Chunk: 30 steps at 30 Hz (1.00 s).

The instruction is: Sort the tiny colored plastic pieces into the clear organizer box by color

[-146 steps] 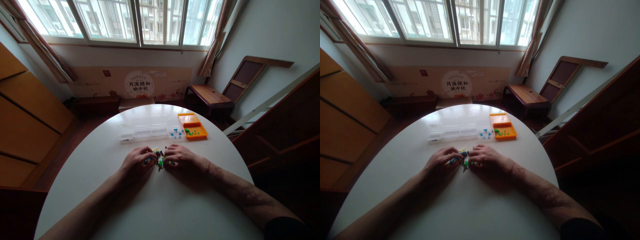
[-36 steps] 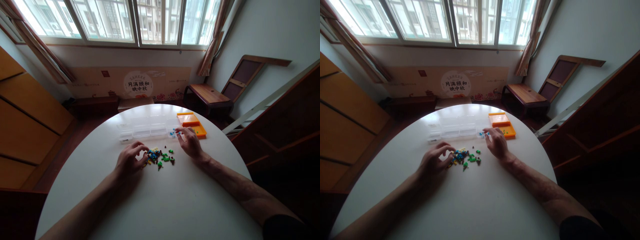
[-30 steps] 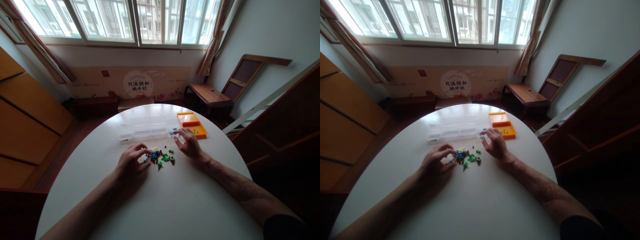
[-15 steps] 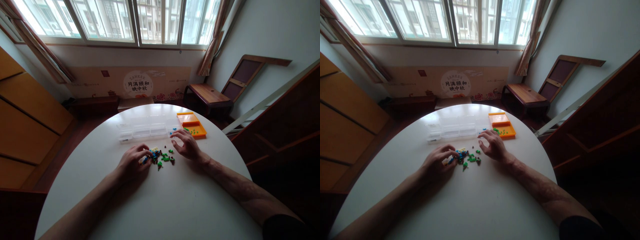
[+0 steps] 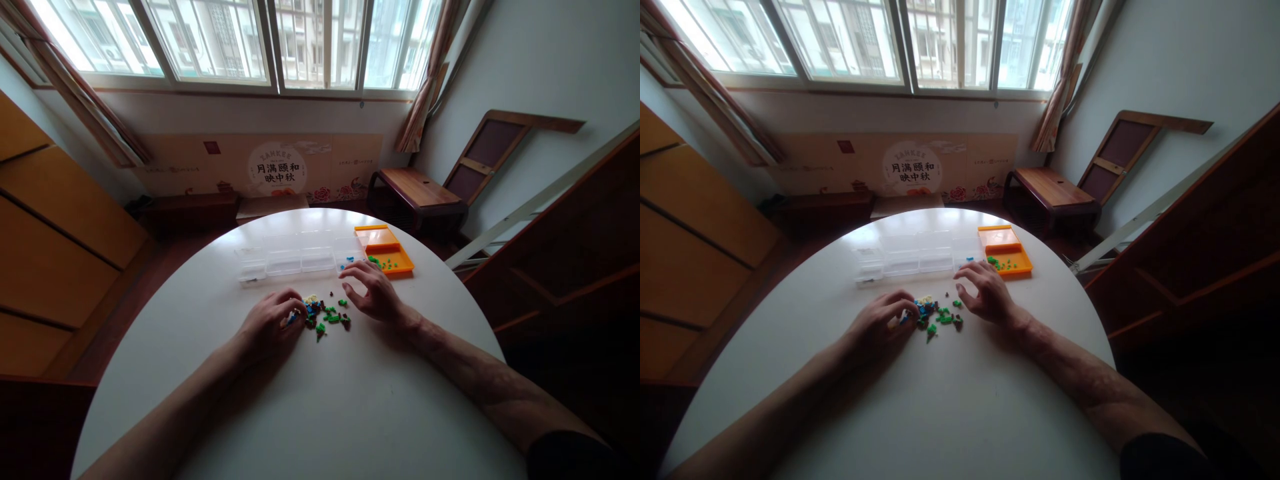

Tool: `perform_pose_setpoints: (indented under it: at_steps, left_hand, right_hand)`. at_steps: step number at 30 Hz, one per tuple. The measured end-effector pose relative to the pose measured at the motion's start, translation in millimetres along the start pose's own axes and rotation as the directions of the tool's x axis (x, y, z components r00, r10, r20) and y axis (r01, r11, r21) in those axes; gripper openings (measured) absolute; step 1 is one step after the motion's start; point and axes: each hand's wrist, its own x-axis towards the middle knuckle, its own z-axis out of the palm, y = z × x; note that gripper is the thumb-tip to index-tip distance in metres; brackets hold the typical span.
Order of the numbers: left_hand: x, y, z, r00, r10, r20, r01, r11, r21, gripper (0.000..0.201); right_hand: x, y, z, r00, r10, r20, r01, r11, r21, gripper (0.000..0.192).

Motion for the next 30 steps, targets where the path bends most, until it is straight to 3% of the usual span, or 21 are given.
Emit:
perform_pose_setpoints:
  at_steps: [7, 13, 18, 30]
  left_hand:
    - [-1.1, -0.6, 0.2, 0.995, -0.039, -0.093, 0.037, 0.999, -0.03, 0.013]
    - [-0.1, 7.8, 6.4, 0.981, -0.107, -0.16, 0.077, 0.981, -0.18, 0.007]
    - [3.5, 16.5, 8.0, 0.98, -0.083, -0.181, 0.04, 0.973, -0.228, 0.009]
    - [9.2, 25.0, 4.9, 0.987, 0.06, -0.149, -0.079, 0.989, -0.125, 0.013]
  right_hand:
    - [4.0, -10.3, -3.8, 0.99, -0.122, 0.064, 0.119, 0.992, 0.048, 0.015]
    - [5.8, -20.2, -4.0, 0.949, -0.26, 0.175, 0.245, 0.964, 0.103, 0.016]
    - [5.9, -20.5, 0.3, 0.916, -0.355, 0.189, 0.323, 0.929, 0.181, 0.014]
    - [5.4, -16.8, 6.3, 0.889, -0.386, 0.246, 0.336, 0.915, 0.224, 0.015]
